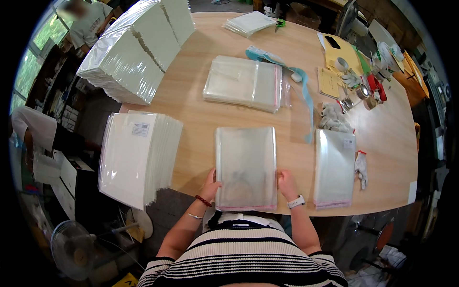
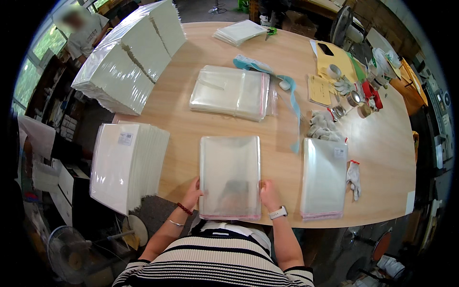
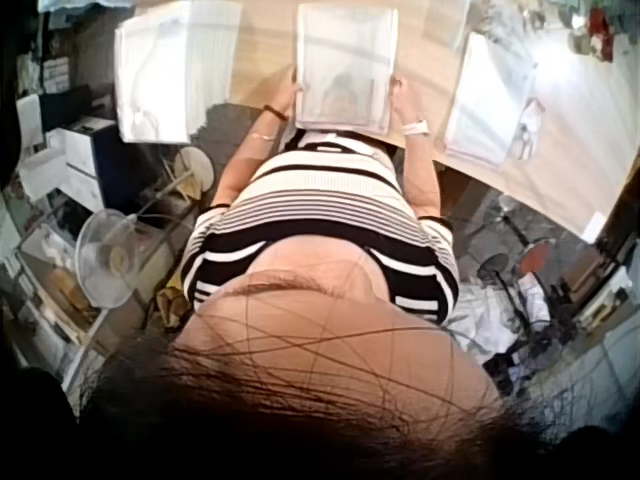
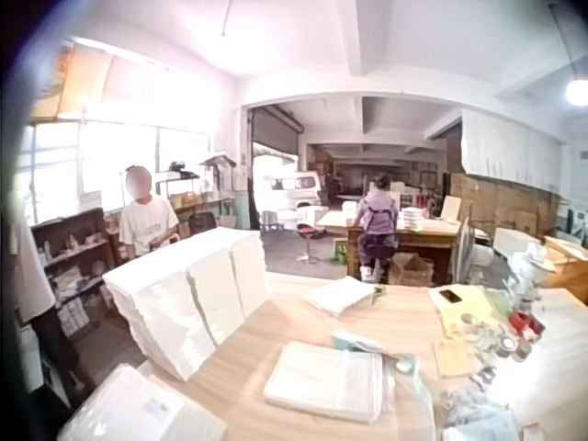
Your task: The person places a white rectangular item into a clear plastic bag, seals it, and then applies a printed label to the outside of the bag. The person then places the labeled bag into a larger clear plastic bag.
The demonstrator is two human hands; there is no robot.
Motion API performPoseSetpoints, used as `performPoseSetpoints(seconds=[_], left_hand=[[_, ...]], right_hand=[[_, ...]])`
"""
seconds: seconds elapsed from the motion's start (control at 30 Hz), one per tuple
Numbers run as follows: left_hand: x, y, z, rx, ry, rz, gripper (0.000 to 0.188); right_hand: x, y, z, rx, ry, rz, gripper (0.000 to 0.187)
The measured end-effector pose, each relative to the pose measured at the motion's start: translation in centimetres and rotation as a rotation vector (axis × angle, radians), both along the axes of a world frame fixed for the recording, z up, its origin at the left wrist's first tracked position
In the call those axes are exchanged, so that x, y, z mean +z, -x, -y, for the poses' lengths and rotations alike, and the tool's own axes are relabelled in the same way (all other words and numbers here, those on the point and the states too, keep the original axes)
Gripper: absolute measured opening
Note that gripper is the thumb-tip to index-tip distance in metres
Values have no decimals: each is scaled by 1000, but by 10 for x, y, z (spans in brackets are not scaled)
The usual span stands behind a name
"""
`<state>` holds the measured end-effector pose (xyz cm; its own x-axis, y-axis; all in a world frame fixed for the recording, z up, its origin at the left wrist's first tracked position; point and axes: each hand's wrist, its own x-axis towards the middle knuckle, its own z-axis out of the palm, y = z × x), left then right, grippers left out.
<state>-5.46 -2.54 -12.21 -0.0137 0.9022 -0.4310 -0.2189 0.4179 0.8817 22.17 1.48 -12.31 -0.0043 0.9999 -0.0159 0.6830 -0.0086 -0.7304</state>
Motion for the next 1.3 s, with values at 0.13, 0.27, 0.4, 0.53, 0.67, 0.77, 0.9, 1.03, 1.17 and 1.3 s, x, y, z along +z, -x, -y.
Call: performPoseSetpoints(seconds=[0.13,0.27,0.4,0.53,0.67,0.77,0.9,1.03,1.17,1.3], left_hand=[[-17,4,26,73,34,-80,61],[-21,1,42,-51,43,54,62],[-8,-8,41,35,80,65,61],[-9,-4,39,-20,69,81,60],[-5,-2,39,-15,52,101,60],[-12,-2,41,4,57,100,60],[-10,-3,40,-3,67,108,59],[-2,-3,39,-1,95,100,59],[-34,3,52,-41,18,84,56],[-17,1,77,-61,-3,-126,50]], right_hand=[[9,-25,31,9,141,62,15],[17,-8,54,-21,472,-236,15],[-5,-3,62,-49,263,-89,21],[-8,5,60,-81,291,25,29],[8,17,54,-43,282,108,29],[1,16,55,-6,341,98,31],[-11,9,58,-75,391,-202,28],[-14,11,69,-131,388,-405,21],[-13,13,98,-162,358,-537,23],[-16,11,117,-188,348,-589,23]])
